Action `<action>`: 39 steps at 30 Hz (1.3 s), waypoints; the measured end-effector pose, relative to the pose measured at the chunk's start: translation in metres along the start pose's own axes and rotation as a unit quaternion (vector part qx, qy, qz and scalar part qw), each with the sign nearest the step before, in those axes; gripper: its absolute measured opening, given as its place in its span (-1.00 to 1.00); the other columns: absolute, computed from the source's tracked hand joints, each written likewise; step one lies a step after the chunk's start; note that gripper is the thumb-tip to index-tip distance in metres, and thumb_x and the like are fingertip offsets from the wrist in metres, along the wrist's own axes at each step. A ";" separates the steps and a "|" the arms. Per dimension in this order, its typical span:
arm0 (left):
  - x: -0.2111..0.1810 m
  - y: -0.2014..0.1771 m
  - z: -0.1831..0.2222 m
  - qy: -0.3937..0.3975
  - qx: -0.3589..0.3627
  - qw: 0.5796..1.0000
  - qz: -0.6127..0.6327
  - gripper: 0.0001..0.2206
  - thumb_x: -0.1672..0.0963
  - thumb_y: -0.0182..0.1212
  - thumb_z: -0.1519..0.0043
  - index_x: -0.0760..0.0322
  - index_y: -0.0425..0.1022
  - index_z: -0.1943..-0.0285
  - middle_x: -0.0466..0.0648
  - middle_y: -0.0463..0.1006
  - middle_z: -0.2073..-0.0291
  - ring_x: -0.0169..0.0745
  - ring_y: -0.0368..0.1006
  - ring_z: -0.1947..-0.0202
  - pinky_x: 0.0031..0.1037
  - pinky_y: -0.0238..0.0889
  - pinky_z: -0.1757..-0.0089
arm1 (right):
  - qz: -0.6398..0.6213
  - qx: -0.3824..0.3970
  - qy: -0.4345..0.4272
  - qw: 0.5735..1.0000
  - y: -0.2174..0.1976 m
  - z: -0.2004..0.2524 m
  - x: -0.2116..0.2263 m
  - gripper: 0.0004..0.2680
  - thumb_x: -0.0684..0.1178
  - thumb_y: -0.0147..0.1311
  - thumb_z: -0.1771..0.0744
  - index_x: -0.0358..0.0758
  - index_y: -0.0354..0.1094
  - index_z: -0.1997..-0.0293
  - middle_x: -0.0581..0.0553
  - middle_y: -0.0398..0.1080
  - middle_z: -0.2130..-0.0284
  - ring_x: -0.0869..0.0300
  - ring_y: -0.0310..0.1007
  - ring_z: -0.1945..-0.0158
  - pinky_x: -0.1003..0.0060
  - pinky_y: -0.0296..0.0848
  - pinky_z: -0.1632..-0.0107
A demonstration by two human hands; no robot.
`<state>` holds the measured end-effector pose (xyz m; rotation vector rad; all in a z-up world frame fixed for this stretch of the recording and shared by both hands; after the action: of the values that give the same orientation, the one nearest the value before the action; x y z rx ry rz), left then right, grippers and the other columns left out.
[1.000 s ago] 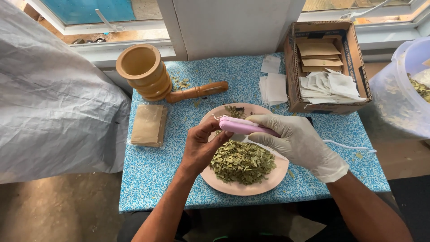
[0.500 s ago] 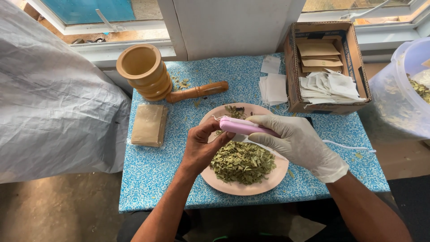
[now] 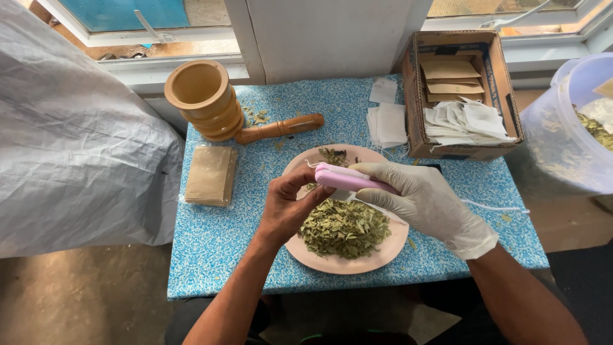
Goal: Filling small paper bags with loose tea leaves, weighing them on a digital scale, and sealing them with a handheld heat sealer.
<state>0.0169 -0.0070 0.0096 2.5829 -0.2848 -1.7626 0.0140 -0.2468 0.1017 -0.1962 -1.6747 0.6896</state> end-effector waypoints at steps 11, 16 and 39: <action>-0.007 -0.009 0.002 -0.037 0.002 0.996 0.076 -0.85 0.10 0.46 -0.38 0.26 0.75 -0.01 0.01 0.76 0.05 -0.16 0.62 -0.10 -0.21 0.57 -0.16 | 0.123 0.026 0.142 0.982 -0.068 0.030 0.007 -0.54 0.10 0.18 -0.39 0.04 0.42 -0.54 -0.17 0.73 0.02 0.08 0.65 0.21 0.20 0.59 0.11; -0.003 -0.013 0.004 -0.043 0.014 0.991 0.124 -0.85 0.16 0.44 -0.39 0.33 0.71 -0.08 0.03 0.75 0.00 -0.15 0.71 -0.01 -0.46 0.68 -0.01 | 0.350 -0.032 0.094 0.932 -0.117 0.063 -0.073 -0.56 0.30 0.05 -0.42 0.04 0.47 -0.46 -0.22 0.58 0.33 -0.06 0.57 0.25 0.01 0.42 0.10; -0.010 -0.013 0.001 -0.064 -0.019 0.993 0.102 -0.86 0.08 0.45 -0.39 0.21 0.73 0.02 -0.14 0.71 0.09 -0.26 0.64 0.00 -0.47 0.58 -0.01 | 0.429 -0.007 0.252 0.867 -0.104 0.084 -0.188 -0.68 0.31 0.18 -0.41 -0.14 0.36 0.01 -0.23 0.44 0.02 -0.18 0.50 -0.05 -0.23 0.53 0.21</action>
<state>0.0142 0.0074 0.0173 2.3234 -0.4920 -1.8424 0.0042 -0.4510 -0.0058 -1.0836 -1.0276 1.1566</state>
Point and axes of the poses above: each hand's wrist, its own z-axis away from the middle knuckle, its own y-axis out of the palm, x = y × z, the point moved 1 cm from there along -z, towards the middle knuckle
